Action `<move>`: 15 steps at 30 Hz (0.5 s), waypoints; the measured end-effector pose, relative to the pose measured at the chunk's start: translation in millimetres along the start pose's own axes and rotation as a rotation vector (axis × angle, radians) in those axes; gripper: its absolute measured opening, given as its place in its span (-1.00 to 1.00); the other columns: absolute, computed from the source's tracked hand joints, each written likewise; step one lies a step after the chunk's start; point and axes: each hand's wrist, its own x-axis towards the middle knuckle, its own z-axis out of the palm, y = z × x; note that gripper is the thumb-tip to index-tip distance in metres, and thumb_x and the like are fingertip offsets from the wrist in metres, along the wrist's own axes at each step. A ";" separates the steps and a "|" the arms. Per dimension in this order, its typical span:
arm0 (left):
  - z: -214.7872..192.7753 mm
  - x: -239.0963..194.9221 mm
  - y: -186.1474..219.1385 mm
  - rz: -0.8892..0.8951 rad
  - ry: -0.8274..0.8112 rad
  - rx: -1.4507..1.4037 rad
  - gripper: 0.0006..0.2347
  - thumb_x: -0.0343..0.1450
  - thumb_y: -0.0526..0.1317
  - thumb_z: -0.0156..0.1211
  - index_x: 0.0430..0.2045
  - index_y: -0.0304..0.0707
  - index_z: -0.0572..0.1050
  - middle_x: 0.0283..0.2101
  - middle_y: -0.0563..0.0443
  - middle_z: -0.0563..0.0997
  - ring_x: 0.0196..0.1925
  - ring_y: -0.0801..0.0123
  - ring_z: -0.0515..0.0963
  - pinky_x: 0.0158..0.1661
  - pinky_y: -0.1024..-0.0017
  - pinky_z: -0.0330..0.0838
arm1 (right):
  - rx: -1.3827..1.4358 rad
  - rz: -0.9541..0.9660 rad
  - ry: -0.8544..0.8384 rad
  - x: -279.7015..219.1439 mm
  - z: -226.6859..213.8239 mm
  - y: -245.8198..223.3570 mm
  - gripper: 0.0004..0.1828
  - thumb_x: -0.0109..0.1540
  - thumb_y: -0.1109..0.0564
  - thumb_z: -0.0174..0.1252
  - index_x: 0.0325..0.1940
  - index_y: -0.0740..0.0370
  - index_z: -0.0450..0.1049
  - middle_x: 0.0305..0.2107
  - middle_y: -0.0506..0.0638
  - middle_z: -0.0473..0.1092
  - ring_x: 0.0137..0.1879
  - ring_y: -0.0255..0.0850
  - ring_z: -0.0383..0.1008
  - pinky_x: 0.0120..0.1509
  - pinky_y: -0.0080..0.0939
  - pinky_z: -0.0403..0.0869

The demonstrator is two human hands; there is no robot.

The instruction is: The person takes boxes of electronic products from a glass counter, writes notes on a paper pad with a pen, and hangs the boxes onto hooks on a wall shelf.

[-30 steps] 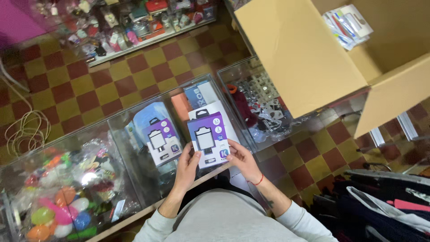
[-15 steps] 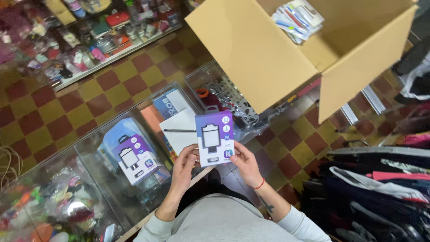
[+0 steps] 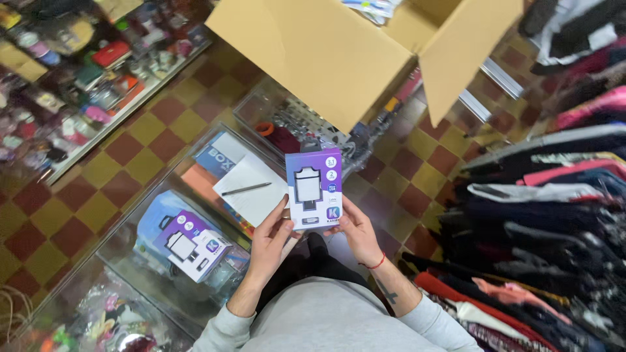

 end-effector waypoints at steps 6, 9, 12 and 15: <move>4.3 -5.3 -10.9 -0.026 -0.087 -0.017 -0.51 0.58 -0.40 0.19 0.50 -0.35 0.37 0.18 -0.36 0.72 -0.08 0.33 0.70 -0.18 0.31 0.83 | -0.034 -0.051 0.092 -31.2 1.5 -3.0 -0.26 0.49 0.07 0.11 0.69 0.45 0.11 0.26 0.42 0.51 0.10 0.06 0.70 -0.03 0.11 0.80; 11.1 -5.9 -4.4 -0.051 -0.150 -0.023 -0.51 0.58 -0.39 0.18 0.51 -0.30 0.36 0.24 -0.38 0.70 -0.07 0.28 0.76 -0.19 0.31 0.84 | -0.036 -0.077 0.126 -45.3 -2.1 -5.2 -0.27 0.49 0.08 0.09 0.69 0.45 0.10 0.29 0.42 0.49 0.12 0.06 0.69 -0.01 0.15 0.79; 21.4 -6.5 -6.6 -0.055 -0.202 -0.019 -0.51 0.59 -0.39 0.16 0.51 -0.30 0.35 0.23 -0.35 0.71 -0.08 0.29 0.78 -0.21 0.33 0.85 | -0.035 -0.089 0.178 -59.4 -8.4 -6.9 -0.26 0.48 0.09 0.11 0.68 0.46 0.10 0.27 0.48 0.49 0.09 0.10 0.70 -0.04 0.15 0.81; 32.0 -4.0 -8.4 -0.057 -0.276 -0.043 -0.51 0.59 -0.39 0.15 0.51 -0.30 0.34 0.21 -0.40 0.72 -0.11 0.13 0.85 -0.26 0.32 0.86 | 0.001 -0.120 0.224 -71.6 -12.7 -8.1 -0.26 0.48 0.09 0.11 0.69 0.46 0.08 0.30 0.43 0.48 0.10 0.03 0.69 -0.03 0.09 0.82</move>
